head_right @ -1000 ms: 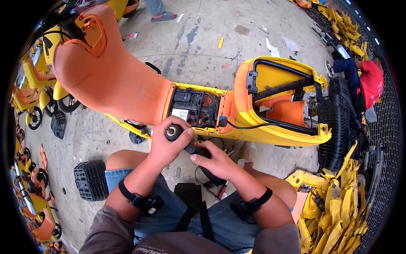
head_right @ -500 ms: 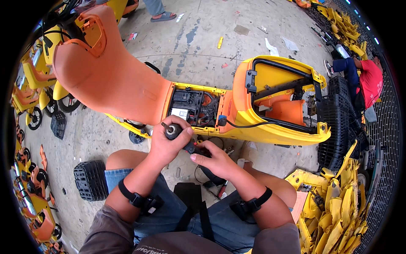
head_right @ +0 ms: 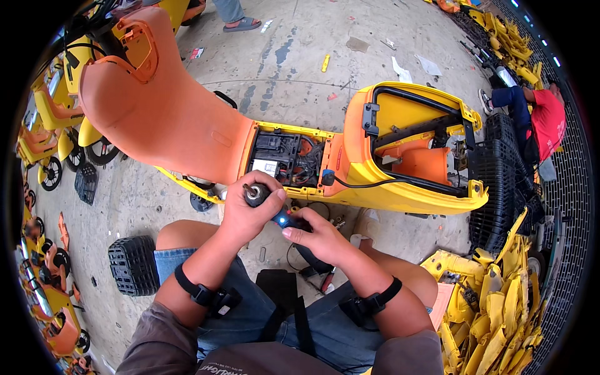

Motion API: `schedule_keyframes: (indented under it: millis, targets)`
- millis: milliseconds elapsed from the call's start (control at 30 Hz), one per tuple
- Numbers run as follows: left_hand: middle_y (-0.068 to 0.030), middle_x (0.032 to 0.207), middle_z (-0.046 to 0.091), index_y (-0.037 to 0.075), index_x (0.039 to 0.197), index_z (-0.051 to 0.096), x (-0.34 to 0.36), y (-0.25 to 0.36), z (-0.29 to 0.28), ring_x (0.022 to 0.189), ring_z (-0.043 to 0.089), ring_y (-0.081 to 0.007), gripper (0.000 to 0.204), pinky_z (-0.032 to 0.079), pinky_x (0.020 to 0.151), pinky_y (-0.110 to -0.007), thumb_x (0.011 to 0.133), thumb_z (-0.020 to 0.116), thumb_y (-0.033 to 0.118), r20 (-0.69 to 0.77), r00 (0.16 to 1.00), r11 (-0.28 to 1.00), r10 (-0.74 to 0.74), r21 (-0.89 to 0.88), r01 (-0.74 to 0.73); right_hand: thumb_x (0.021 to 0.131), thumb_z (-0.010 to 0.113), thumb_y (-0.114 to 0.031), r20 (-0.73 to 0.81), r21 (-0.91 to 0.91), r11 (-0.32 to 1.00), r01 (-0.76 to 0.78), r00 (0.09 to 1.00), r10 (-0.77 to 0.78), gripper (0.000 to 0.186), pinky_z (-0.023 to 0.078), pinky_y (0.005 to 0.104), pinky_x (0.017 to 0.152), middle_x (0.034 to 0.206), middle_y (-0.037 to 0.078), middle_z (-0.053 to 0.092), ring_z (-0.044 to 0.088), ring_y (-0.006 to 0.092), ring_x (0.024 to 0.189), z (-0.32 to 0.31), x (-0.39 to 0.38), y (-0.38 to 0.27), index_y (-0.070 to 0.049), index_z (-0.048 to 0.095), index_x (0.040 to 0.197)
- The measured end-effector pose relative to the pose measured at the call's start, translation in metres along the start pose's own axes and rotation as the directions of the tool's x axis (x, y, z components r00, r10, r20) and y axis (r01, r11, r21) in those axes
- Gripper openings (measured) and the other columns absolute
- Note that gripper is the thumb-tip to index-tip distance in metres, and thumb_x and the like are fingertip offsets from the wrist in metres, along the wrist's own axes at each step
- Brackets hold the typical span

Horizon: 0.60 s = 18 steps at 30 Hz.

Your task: The person uses a drill to remove screws from a yellow scooter and manipulates the internal electrical wires and connectors by hand.

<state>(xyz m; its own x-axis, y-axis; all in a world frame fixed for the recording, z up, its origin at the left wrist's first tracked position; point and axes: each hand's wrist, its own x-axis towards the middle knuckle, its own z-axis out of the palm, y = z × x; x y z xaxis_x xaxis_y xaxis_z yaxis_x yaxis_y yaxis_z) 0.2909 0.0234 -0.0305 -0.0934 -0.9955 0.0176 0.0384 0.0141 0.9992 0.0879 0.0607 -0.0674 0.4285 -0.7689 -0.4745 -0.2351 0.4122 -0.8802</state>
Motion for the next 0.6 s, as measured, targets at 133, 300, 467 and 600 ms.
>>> schedule_keyframes:
  millis: [133,300,467,600]
  targets:
    - [-0.0029,0.086,0.068,0.002,0.089,0.064,0.0000,-0.0009,0.0009,0.074,0.062,-0.0081,0.009,0.052,0.067,-0.025,0.090,0.072,0.004,-0.006,1.000,1.000,0.016,-0.016,-0.016,0.094,0.076,-0.043,-0.004,-0.012,1.000,-0.003,1.000,0.003,0.060,0.049,0.0331,0.091,0.111,0.012,0.066,0.060,0.0168,0.102,0.0002,0.0000,-0.0005,0.001,0.058,0.129]
    - [-0.0007,0.083,0.066,0.003,0.087,0.064,0.0013,-0.0001,0.0038,0.072,0.058,-0.0051,0.011,0.049,0.065,-0.024,0.089,0.074,0.004,-0.043,0.999,0.997,-0.014,-0.071,0.011,0.094,0.076,-0.044,-0.015,-0.007,1.000,-0.018,1.000,0.018,0.060,0.049,0.0328,0.092,0.112,0.011,0.066,0.060,0.0168,0.103,0.0025,-0.0003,-0.0025,0.001,0.057,0.130]
    - [0.0001,0.080,0.065,0.003,0.085,0.064,0.0022,0.0028,0.0053,0.067,0.058,-0.0034,0.012,0.048,0.061,-0.023,0.089,0.075,0.004,-0.080,0.996,0.993,-0.044,-0.111,0.035,0.094,0.075,-0.046,-0.034,-0.002,1.000,-0.020,0.999,0.020,0.062,0.049,0.0313,0.089,0.107,0.010,0.064,0.058,0.0157,0.100,0.0062,-0.0002,-0.0015,0.003,0.056,0.128]
    - [0.0000,0.079,0.065,0.003,0.086,0.064,0.0036,0.0027,0.0056,0.067,0.059,-0.0038,0.012,0.048,0.060,-0.023,0.090,0.074,0.004,-0.099,0.995,0.996,-0.014,-0.092,0.005,0.093,0.076,-0.046,-0.031,0.017,1.000,-0.020,0.999,0.021,0.063,0.048,0.0307,0.087,0.103,0.008,0.062,0.057,0.0146,0.096,0.0092,0.0014,0.0008,0.003,0.056,0.126]
